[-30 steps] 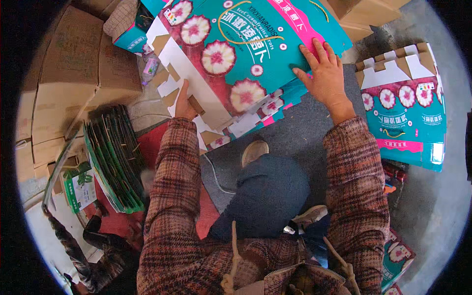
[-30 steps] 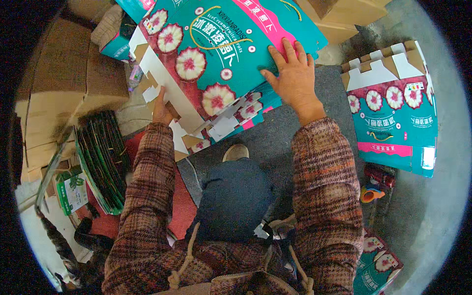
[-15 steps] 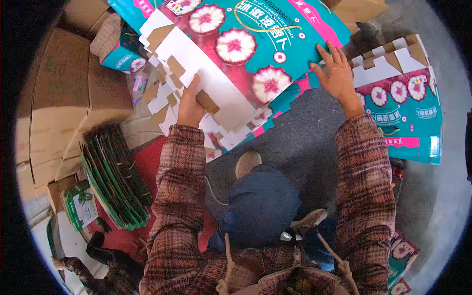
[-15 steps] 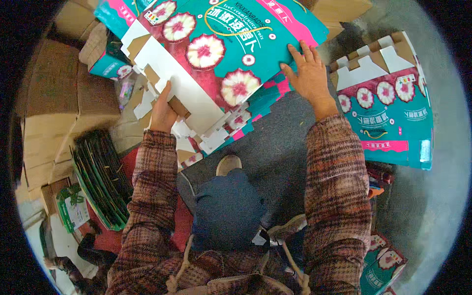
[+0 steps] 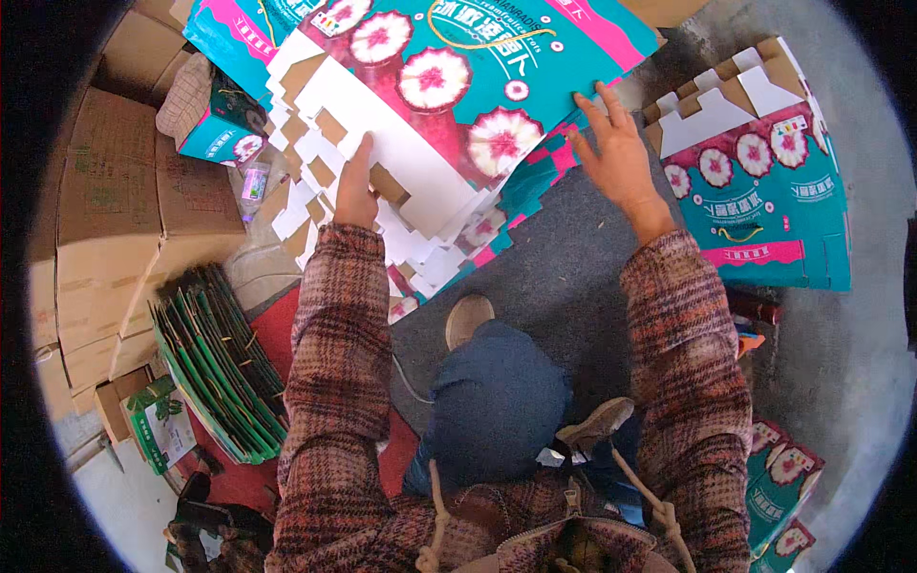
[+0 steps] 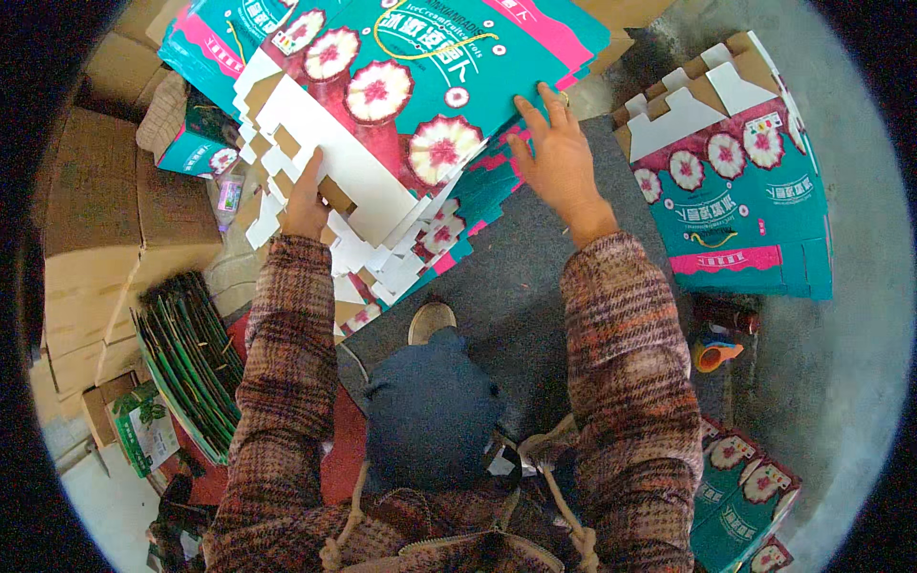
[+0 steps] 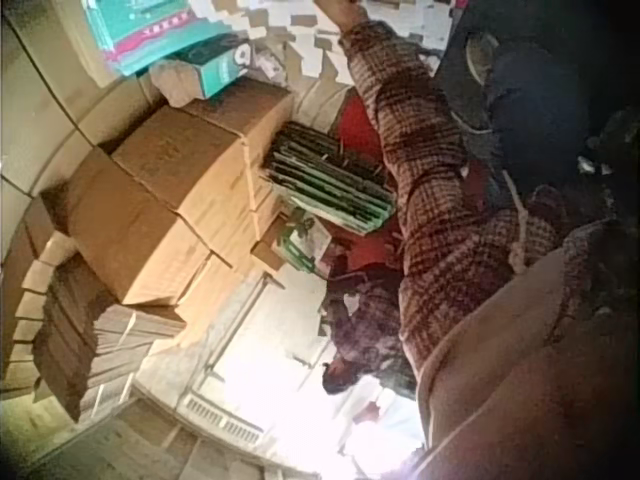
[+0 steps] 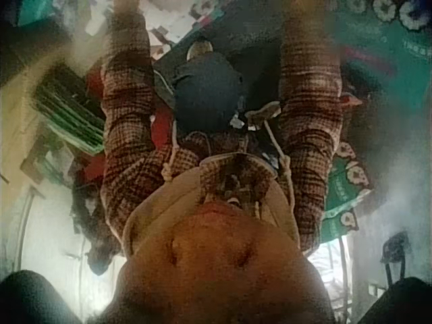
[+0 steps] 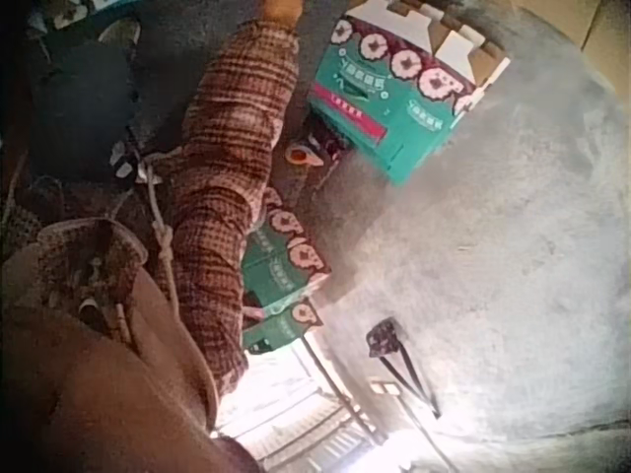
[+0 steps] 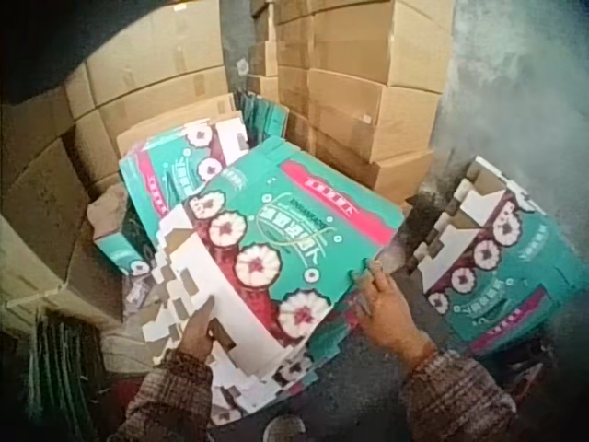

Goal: Folding and assembling cardboard gift boxes.

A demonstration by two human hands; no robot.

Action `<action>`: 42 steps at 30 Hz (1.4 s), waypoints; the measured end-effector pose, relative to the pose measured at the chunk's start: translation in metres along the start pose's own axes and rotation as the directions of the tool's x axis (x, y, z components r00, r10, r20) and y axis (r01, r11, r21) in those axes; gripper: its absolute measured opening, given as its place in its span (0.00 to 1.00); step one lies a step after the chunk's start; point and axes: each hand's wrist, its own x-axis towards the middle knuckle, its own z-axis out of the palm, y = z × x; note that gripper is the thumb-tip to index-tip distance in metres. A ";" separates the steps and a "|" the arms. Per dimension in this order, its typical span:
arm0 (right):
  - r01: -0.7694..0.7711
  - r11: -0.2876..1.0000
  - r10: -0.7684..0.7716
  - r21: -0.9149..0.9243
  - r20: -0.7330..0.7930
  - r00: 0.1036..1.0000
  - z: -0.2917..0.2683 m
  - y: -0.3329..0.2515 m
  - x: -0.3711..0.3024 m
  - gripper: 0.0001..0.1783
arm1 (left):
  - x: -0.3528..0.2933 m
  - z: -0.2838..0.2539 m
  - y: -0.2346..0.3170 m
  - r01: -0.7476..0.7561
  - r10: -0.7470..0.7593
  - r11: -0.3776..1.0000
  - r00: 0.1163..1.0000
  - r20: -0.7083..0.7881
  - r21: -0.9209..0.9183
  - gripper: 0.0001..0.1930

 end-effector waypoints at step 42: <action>-0.325 -0.051 0.321 0.944 0.324 0.890 -0.169 -0.102 -0.111 0.15 | -0.224 0.037 0.019 -0.020 0.191 0.931 0.877 0.441 -0.364 0.18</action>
